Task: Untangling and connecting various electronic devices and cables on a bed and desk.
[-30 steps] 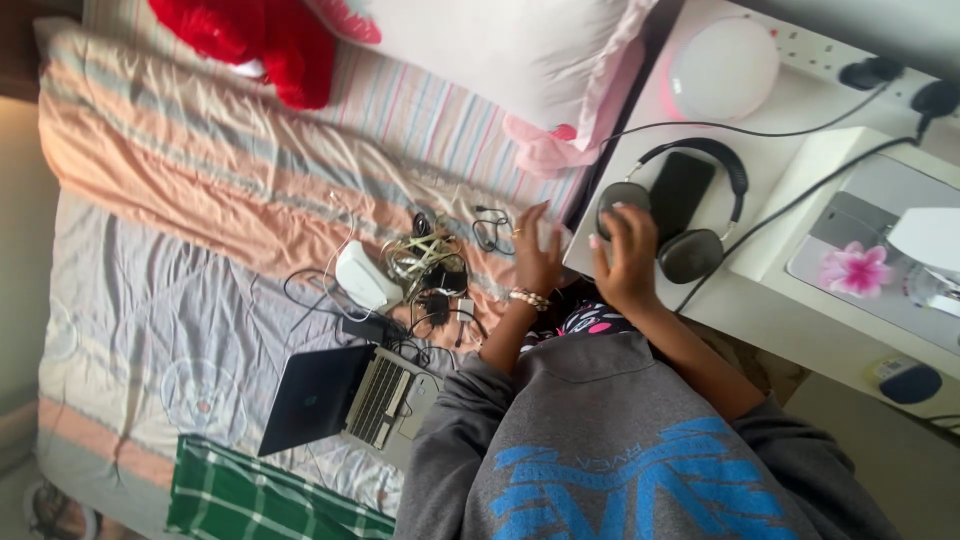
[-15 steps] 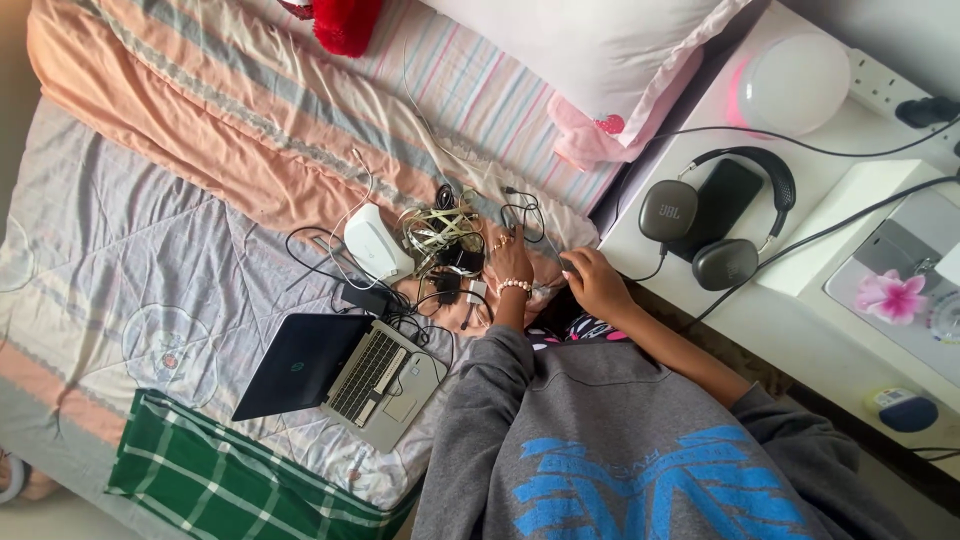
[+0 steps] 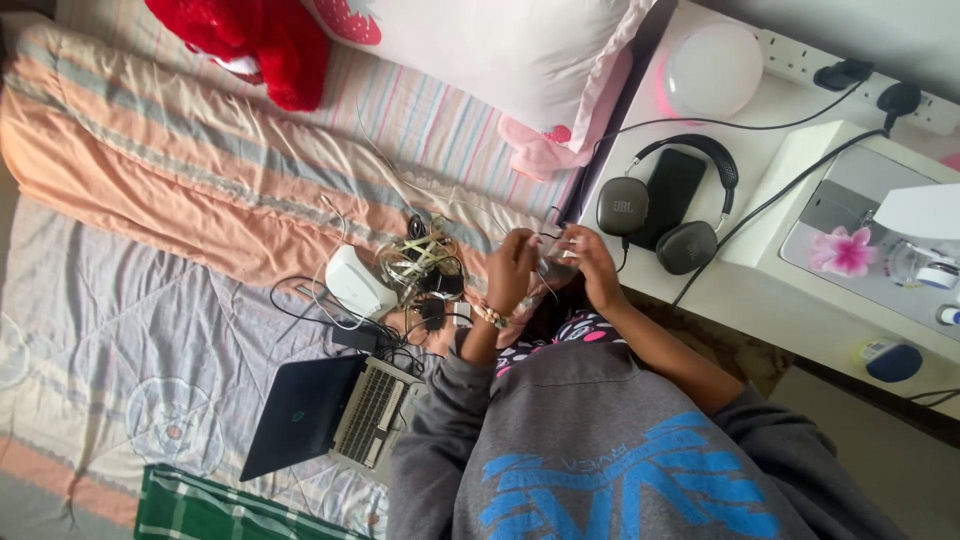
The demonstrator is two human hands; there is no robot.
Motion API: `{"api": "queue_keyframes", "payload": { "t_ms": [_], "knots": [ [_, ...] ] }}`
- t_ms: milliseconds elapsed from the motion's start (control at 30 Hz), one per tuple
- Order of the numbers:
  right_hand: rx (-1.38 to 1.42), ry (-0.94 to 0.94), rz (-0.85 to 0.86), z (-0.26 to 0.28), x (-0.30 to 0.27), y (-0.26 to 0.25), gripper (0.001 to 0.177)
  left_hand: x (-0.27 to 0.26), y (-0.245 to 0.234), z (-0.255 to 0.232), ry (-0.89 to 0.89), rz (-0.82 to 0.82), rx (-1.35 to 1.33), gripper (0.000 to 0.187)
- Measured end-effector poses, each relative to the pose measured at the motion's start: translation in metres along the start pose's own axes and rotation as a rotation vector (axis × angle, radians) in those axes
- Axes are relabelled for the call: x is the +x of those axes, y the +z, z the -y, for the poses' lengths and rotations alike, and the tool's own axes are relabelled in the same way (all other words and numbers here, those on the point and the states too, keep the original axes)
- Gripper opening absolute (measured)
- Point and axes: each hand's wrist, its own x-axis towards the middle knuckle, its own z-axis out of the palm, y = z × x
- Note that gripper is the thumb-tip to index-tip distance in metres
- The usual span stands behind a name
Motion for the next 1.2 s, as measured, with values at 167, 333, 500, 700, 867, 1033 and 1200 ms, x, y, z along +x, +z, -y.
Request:
{"api": "queue_keyframes", "payload": {
  "t_ms": [167, 333, 500, 700, 867, 1033, 1200],
  "knots": [
    [0.36, 0.054, -0.029, 0.091, 0.001, 0.016, 0.057, -0.006, 0.033, -0.017, -0.053, 0.173, -0.54, 0.019],
    [0.104, -0.046, -0.201, 0.061, -0.002, -0.041, 0.047, -0.007, 0.044, -0.037, -0.149, 0.358, -0.995, 0.021],
    [-0.065, -0.141, -0.149, 0.079, -0.014, -0.059, 0.034, -0.005, 0.046, -0.053, -0.273, 0.426, -1.005, 0.021],
    [0.125, -0.052, -0.041, 0.081, -0.022, -0.094, 0.029, -0.001, 0.053, -0.024, -0.162, 0.313, -0.773, 0.012],
    [-0.224, -0.059, -0.057, 0.129, -0.025, -0.083, 0.023, -0.009, 0.042, -0.062, -0.075, 0.132, -0.433, 0.02],
    [-0.628, -0.176, -0.055, 0.199, -0.027, -0.05, 0.02, -0.008, 0.025, -0.056, 0.114, -0.123, -0.147, 0.029],
    [-1.26, -0.388, -0.38, 0.225, -0.034, -0.06, 0.018, 0.003, -0.028, -0.036, -0.061, -0.41, -0.474, 0.032]
  ]
}}
